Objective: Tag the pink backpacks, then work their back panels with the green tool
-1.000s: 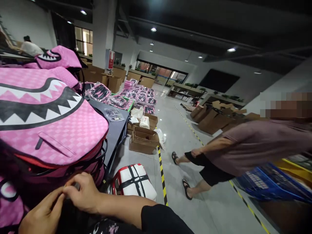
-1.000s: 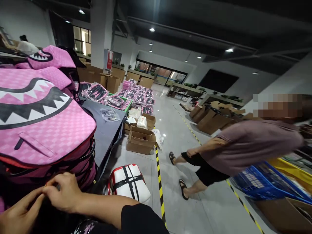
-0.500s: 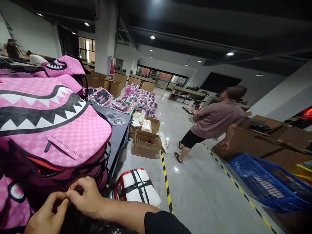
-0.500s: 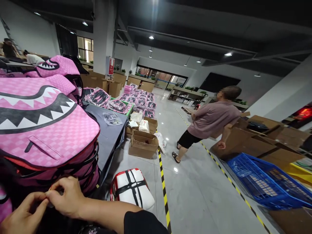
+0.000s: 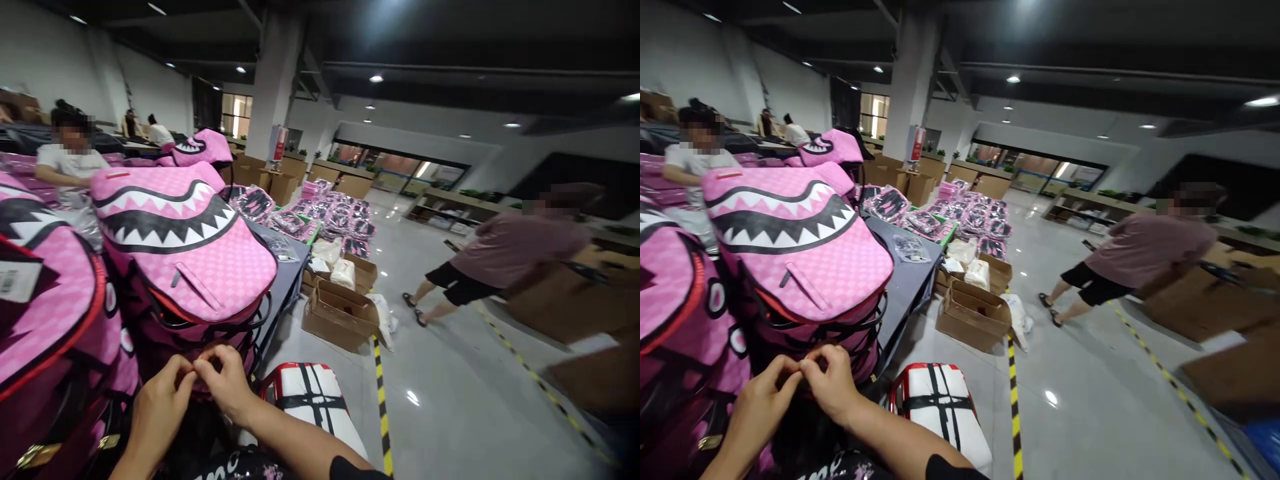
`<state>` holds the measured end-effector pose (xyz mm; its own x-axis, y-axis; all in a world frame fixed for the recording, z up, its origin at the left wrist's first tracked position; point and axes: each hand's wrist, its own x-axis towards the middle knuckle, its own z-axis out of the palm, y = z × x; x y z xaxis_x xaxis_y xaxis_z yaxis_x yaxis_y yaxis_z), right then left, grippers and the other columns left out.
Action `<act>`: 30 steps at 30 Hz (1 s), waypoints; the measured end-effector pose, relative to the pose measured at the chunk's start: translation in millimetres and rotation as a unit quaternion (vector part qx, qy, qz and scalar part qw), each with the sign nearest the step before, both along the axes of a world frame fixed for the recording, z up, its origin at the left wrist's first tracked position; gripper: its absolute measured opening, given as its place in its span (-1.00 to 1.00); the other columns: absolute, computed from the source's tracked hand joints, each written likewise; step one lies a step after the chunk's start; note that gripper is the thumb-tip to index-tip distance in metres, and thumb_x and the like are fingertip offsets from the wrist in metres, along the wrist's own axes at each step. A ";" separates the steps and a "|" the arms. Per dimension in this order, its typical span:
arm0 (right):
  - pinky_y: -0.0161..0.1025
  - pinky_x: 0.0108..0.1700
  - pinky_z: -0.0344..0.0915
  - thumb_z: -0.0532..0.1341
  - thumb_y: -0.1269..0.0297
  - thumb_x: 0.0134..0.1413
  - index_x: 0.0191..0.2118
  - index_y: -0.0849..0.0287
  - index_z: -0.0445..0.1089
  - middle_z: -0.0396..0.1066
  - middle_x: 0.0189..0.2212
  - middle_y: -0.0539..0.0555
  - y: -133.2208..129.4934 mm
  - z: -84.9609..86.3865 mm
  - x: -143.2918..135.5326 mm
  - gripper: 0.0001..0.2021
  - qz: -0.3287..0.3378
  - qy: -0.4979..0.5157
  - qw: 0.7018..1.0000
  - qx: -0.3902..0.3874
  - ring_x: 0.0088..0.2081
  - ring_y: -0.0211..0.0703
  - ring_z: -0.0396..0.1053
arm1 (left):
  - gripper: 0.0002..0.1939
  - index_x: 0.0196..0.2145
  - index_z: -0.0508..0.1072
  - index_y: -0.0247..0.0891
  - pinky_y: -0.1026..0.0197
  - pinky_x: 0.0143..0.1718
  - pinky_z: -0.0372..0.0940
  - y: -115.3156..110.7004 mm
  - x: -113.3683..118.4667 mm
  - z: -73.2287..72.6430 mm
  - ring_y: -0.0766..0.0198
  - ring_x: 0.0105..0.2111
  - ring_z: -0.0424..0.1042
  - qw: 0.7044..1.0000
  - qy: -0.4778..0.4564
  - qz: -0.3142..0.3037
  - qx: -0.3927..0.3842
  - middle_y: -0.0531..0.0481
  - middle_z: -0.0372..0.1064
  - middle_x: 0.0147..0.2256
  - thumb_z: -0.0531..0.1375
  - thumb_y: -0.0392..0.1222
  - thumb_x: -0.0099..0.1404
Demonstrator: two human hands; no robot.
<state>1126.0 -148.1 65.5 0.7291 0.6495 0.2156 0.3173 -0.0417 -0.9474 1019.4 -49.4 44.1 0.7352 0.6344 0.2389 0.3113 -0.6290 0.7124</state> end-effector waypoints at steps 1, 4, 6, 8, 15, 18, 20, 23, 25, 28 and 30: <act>-0.31 -0.20 0.21 0.27 0.42 -0.03 -0.46 0.16 0.46 0.46 -0.45 -0.03 -0.2 -1.1 0.2 -0.95 0.001 -0.003 1.000 0.000 -0.32 -0.24 0.35 | -0.83 -0.33 0.43 -0.13 0.35 -0.45 0.31 -1.6 0.4 1.1 0.26 -0.44 0.52 1.000 -0.007 0.002 0.001 0.09 0.52 -0.41 0.10 -0.05 0.27; -0.28 -0.22 0.20 0.26 0.38 0.00 -0.46 0.17 0.44 0.44 -0.45 -0.01 -0.1 -4.4 1.4 -0.94 0.012 -0.004 1.000 -0.002 -0.33 -0.22 0.34 | -0.76 -0.21 0.45 -0.12 0.31 -0.30 0.34 -6.4 1.0 6.5 0.25 -0.31 0.54 0.999 -0.029 -0.036 -0.019 0.04 0.55 -0.29 0.01 -0.11 0.33; -0.27 -0.21 0.20 0.26 0.34 0.02 -0.45 0.17 0.44 0.45 -0.44 0.00 0.4 -6.0 2.5 -0.93 0.016 0.001 1.000 -0.006 -0.32 -0.19 0.35 | -0.77 -0.27 0.45 -0.12 0.30 -0.30 0.31 -9.7 1.1 10.9 0.24 -0.33 0.52 0.999 -0.008 -0.027 -0.016 0.05 0.53 -0.32 -0.01 -0.14 0.34; -0.25 -0.20 0.21 0.26 0.29 0.02 -0.44 0.17 0.44 0.46 -0.42 0.01 0.6 -7.5 4.0 -0.91 0.012 0.000 1.000 -0.007 -0.30 -0.17 0.36 | -0.82 -0.34 0.41 -0.15 0.30 -0.33 0.26 -12.3 1.1 15.2 0.25 -0.37 0.49 1.000 0.010 0.000 -0.017 0.07 0.50 -0.38 0.02 -0.17 0.33; -0.19 -0.19 0.27 0.23 0.09 0.06 -0.41 0.16 0.45 0.46 -0.41 0.05 -6.1 -16.6 9.6 -0.77 0.031 -0.003 1.000 -0.001 -0.30 -0.10 0.39 | -0.82 -0.35 0.43 -0.19 0.31 -0.34 0.17 -19.6 2.0 25.7 0.30 -0.38 0.45 0.999 0.002 0.003 -0.054 0.06 0.48 -0.40 0.04 -0.24 0.33; -0.17 -0.19 0.28 0.24 -0.02 0.04 -0.40 0.16 0.45 0.45 -0.42 0.06 -7.9 -19.0 13.1 -0.69 0.038 -0.003 0.999 -0.015 -0.31 -0.09 0.38 | -0.86 -0.28 0.46 -0.18 0.32 -0.28 0.20 -21.6 2.8 28.4 0.29 -0.30 0.47 0.998 -0.011 0.008 -0.054 0.06 0.51 -0.32 0.10 -0.28 0.28; -0.16 -0.20 0.28 0.25 -0.07 0.01 -0.40 0.17 0.45 0.45 -0.42 0.07 -7.1 -19.5 15.6 -0.65 0.046 -0.001 0.999 -0.025 -0.32 -0.08 0.37 | -0.82 -0.25 0.47 -0.17 0.31 -0.25 0.22 -21.8 2.7 30.3 0.27 -0.26 0.49 0.999 -0.005 -0.011 -0.052 0.06 0.52 -0.29 0.08 -0.29 0.29; -0.13 -0.18 0.28 0.26 -0.14 -0.07 -0.41 0.18 0.45 0.46 -0.41 0.09 -5.6 -19.6 17.9 -0.59 0.049 0.006 0.998 -0.033 -0.31 -0.05 0.37 | -0.84 -0.29 0.48 -0.19 0.28 -0.24 0.24 -23.1 1.2 33.7 0.24 -0.27 0.50 0.999 0.020 0.029 -0.041 0.04 0.53 -0.32 0.10 -0.30 0.27; -0.10 -0.14 0.28 0.27 -0.17 -0.11 -0.40 0.18 0.45 0.46 -0.39 0.11 -5.2 -19.6 19.1 -0.56 0.044 0.007 0.998 -0.040 -0.28 -0.01 0.38 | -0.84 -0.26 0.48 -0.19 0.28 -0.23 0.25 -24.6 0.1 35.6 0.24 -0.26 0.50 0.998 0.013 0.039 -0.051 0.05 0.53 -0.30 0.12 -0.30 0.24; -0.07 -0.11 0.26 0.26 -0.19 -0.14 -0.40 0.18 0.45 0.47 -0.37 0.12 -4.9 -18.2 20.9 -0.54 0.040 0.000 0.998 -0.056 -0.26 0.02 0.38 | -0.82 -0.24 0.49 -0.15 0.30 -0.22 0.26 -26.4 -0.1 36.3 0.26 -0.25 0.51 0.998 -0.010 0.002 -0.063 0.08 0.55 -0.28 0.10 -0.29 0.28; -0.07 -0.11 0.26 0.26 -0.20 -0.14 -0.41 0.19 0.45 0.47 -0.38 0.11 -5.0 -16.2 21.5 -0.53 0.044 -0.004 0.997 -0.059 -0.26 0.01 0.38 | -0.83 -0.30 0.50 -0.17 0.29 -0.23 0.26 -27.1 0.7 35.1 0.26 -0.26 0.51 0.998 -0.010 0.021 -0.052 0.07 0.55 -0.30 0.10 -0.29 0.28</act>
<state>1147.4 -153.1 49.3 0.6670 0.7321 0.1385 0.3313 -0.1250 -0.9352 1020.1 -76.6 79.2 0.7037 0.6860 0.1849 0.3201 -0.5384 0.7795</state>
